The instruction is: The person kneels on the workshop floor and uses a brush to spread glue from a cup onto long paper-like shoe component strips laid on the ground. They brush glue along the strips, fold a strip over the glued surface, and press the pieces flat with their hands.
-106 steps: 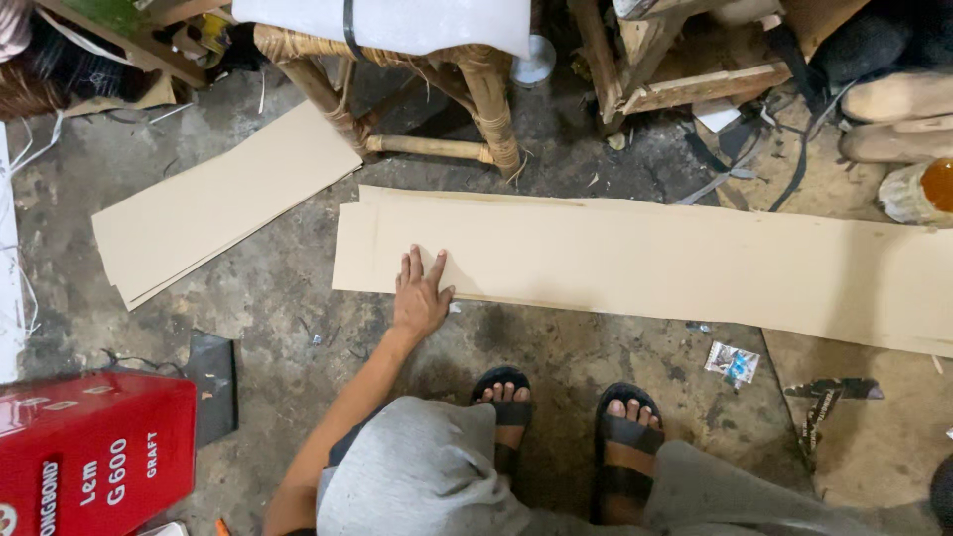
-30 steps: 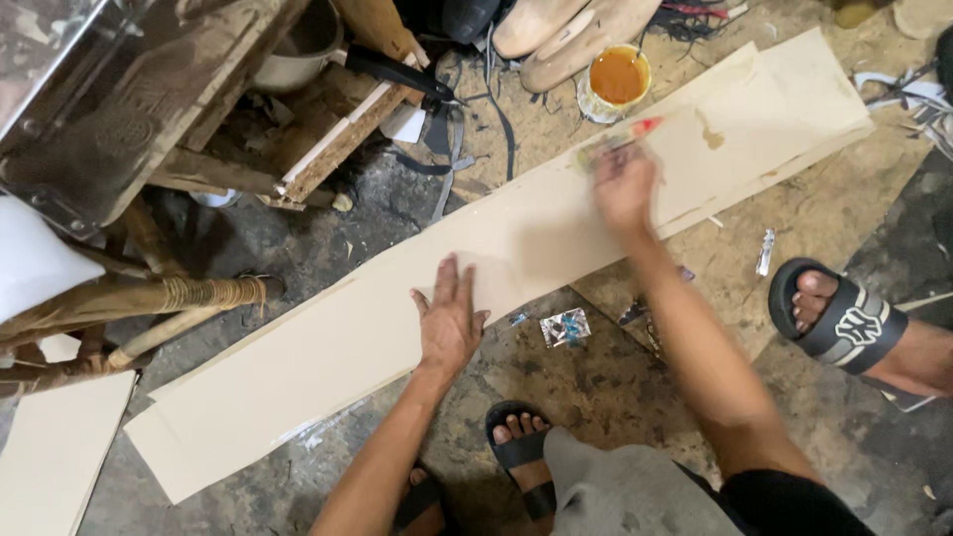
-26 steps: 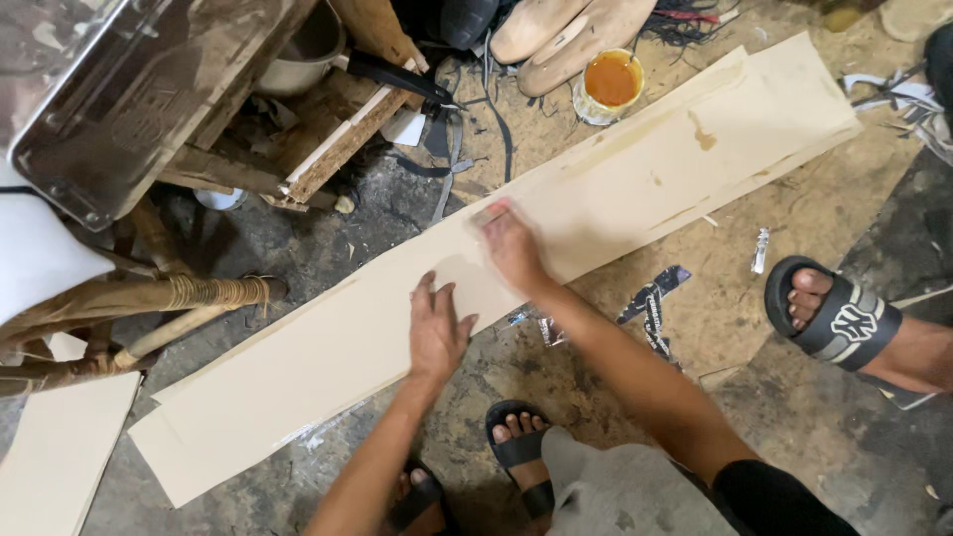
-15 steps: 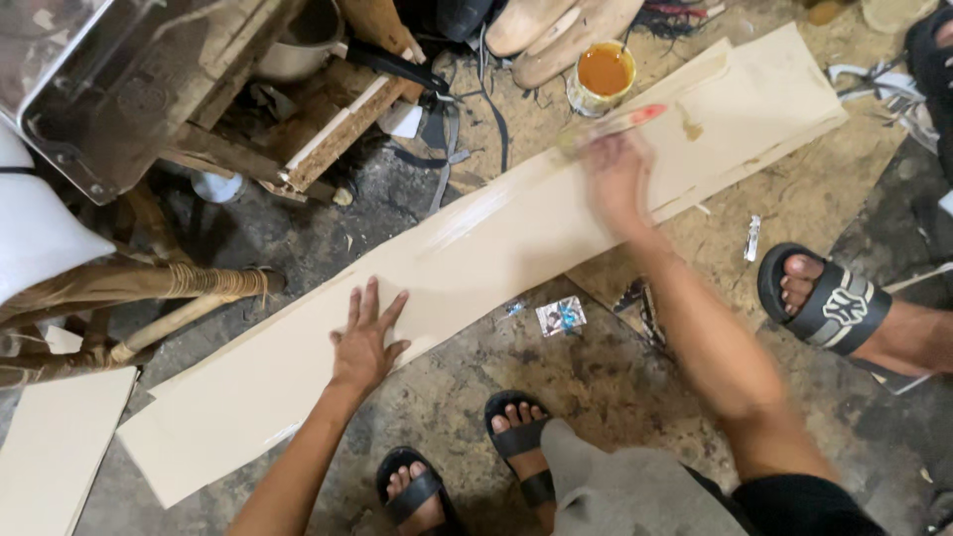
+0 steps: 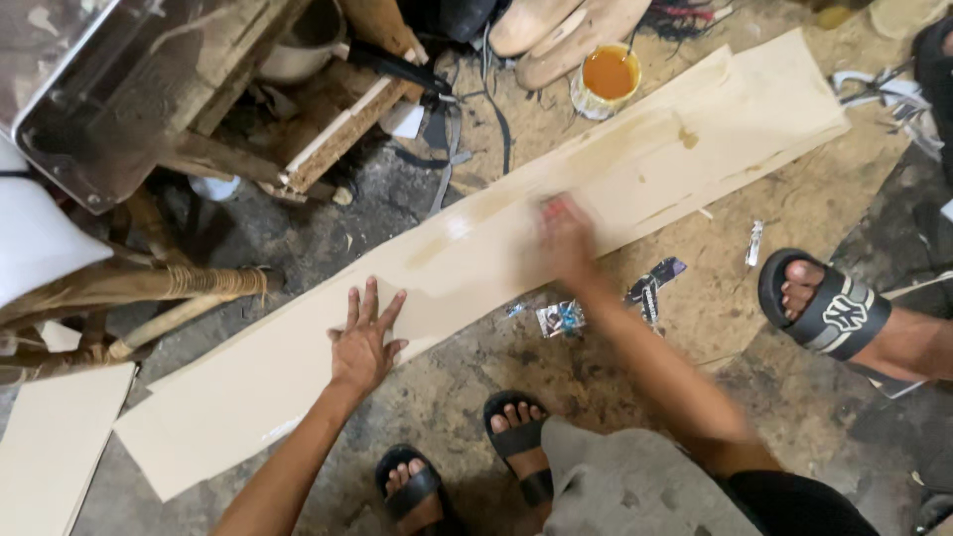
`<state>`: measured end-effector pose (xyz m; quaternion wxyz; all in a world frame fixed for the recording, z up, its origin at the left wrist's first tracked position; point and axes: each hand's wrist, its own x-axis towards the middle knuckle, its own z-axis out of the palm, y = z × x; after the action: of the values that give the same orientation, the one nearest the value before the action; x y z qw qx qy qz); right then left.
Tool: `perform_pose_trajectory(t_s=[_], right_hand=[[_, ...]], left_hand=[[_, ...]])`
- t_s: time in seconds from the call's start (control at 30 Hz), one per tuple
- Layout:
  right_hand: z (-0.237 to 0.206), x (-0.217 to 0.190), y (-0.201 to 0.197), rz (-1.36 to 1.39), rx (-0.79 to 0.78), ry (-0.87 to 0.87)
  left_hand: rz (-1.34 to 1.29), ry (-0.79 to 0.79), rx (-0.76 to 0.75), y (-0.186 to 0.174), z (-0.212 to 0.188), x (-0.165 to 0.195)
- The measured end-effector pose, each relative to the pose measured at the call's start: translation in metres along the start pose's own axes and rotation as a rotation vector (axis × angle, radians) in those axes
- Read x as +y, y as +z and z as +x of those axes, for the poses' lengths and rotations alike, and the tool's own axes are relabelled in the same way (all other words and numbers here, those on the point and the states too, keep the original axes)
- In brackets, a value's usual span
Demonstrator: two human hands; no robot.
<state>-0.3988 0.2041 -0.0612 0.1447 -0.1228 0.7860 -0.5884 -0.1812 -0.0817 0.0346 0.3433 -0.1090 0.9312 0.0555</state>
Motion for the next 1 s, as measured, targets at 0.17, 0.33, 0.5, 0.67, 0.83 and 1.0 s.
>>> perform_pose_trajectory(t_s=[0.17,0.33,0.5,0.67,0.83,1.0], right_hand=[[-0.075,-0.053,0.14,-0.456,-0.264,-0.65],[0.032,-0.055,0.029,0.104,0.026,-0.249],[0.131,-0.05,-0.123,-0.445,0.532,-0.485],[0.151,-0.074,-0.138,-0.826,0.439,-0.438],[0.123,-0.069,-0.14,-0.886,0.503,-0.609],[0.112,-0.027,-0.201,-0.086,0.14,0.022]], left_hand=[[-0.06,-0.038,0.065,0.009,-0.001,-0.009],[-0.108,-0.036,0.063,0.008,0.001,-0.01],[-0.082,-0.052,0.044,0.004,0.011,0.004],[-0.109,-0.029,0.02,-0.005,0.012,-0.001],[-0.123,0.028,-0.02,-0.013,0.012,-0.011],[-0.011,-0.073,-0.088,-0.016,0.011,-0.007]])
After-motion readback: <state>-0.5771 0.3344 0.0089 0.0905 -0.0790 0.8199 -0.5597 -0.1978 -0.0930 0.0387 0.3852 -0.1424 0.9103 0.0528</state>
